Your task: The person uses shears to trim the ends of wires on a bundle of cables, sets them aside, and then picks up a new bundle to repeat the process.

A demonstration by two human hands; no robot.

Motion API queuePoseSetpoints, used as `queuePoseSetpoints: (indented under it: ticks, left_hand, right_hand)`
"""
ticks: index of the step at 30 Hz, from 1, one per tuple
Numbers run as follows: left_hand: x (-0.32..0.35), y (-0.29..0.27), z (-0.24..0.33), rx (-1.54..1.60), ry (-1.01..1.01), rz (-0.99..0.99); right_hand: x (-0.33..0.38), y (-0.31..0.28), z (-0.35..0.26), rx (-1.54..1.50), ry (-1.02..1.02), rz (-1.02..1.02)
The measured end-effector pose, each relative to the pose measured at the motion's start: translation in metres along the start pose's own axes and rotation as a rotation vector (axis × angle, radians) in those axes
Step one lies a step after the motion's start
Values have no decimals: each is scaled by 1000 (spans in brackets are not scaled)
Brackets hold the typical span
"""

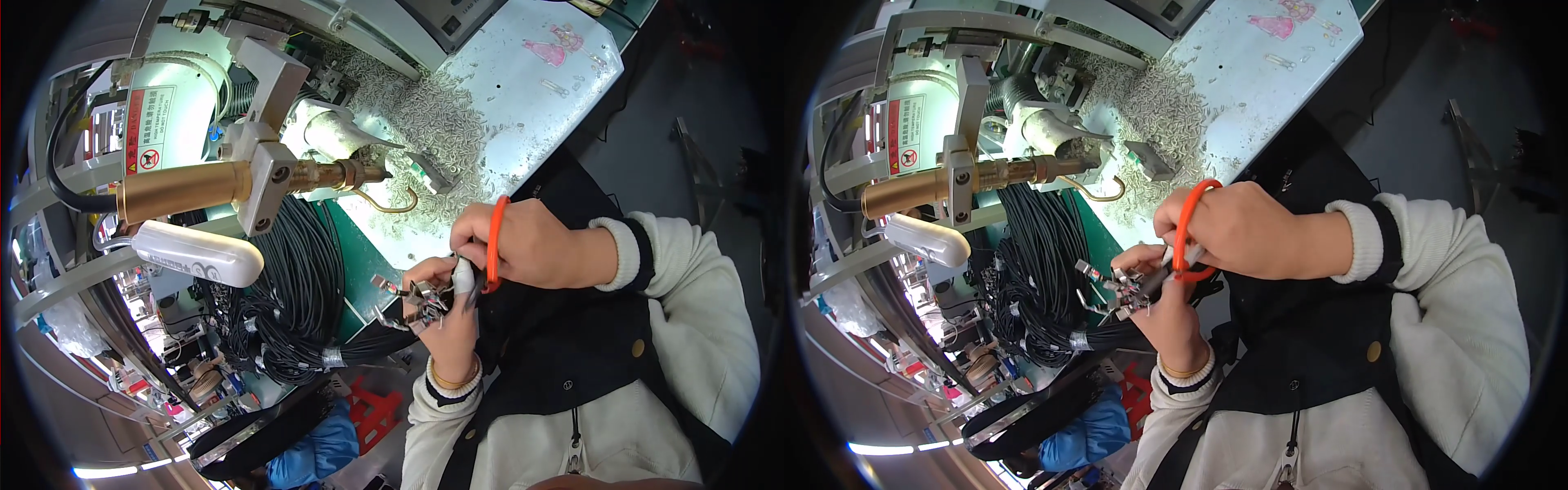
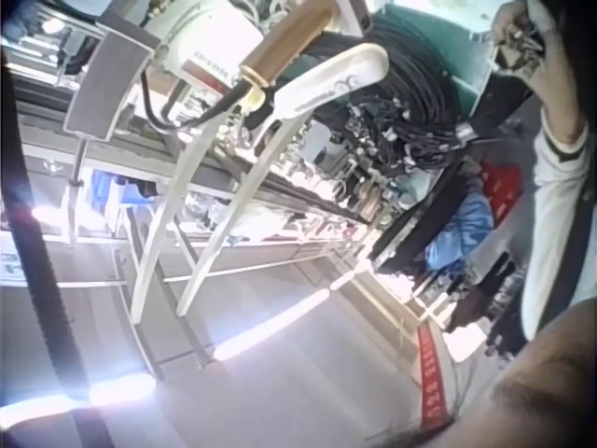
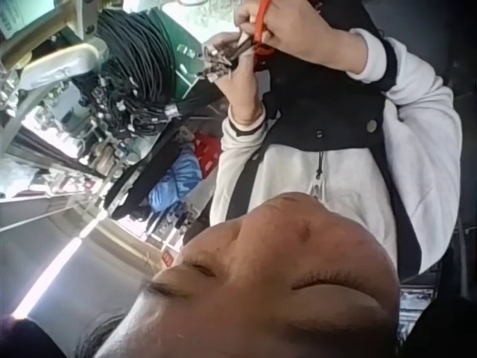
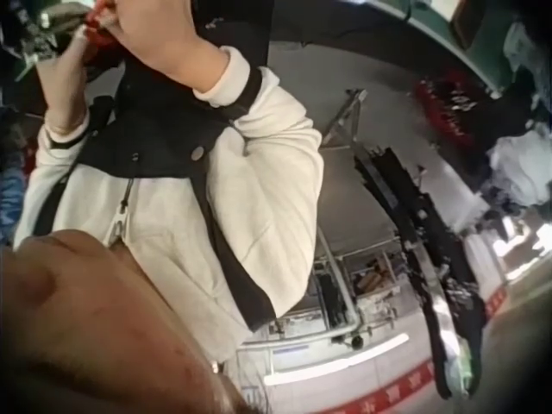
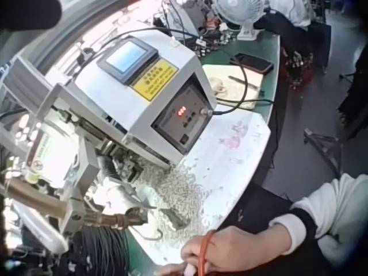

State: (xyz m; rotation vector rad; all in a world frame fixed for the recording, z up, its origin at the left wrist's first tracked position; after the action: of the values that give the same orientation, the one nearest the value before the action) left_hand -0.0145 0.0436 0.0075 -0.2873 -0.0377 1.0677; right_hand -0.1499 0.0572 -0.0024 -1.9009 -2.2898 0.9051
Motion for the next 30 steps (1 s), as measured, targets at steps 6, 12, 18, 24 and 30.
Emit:
queuePoseSetpoints:
  ticks: [6, 12, 18, 24, 30]
  left_hand:
    - [6, 2, 4, -163, 65, 70]
    - [5, 0, 0, 116, -140, 95]
    - [3, -7, -2, 295, -221, 110]
    - [-1, -7, 2, 506, -207, 77]
    - [-8, -5, 4, 392, -225, 97]
  right_hand:
    - [1, -4, -5, -302, 229, -81]
    - [3, -2, 1, -438, 313, -66]
    - [-1, -3, 0, -701, 302, -31]
    - [7, -14, 5, -19, 308, -237]
    - [5, -9, 3, 145, 373, -317]
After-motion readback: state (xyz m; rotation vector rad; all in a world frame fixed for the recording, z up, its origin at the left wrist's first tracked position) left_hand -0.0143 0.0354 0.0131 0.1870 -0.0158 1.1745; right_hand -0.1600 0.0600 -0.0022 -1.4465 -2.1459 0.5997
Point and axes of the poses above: each hand's wrist, its own x-axis away from the middle knuckle, its own y-axis out of the palm, z = x × y, the point moved 3 cm from there along -x, towards the middle knuckle, and after that the axes turned 15 degrees about -z, right-handed, at the moved point
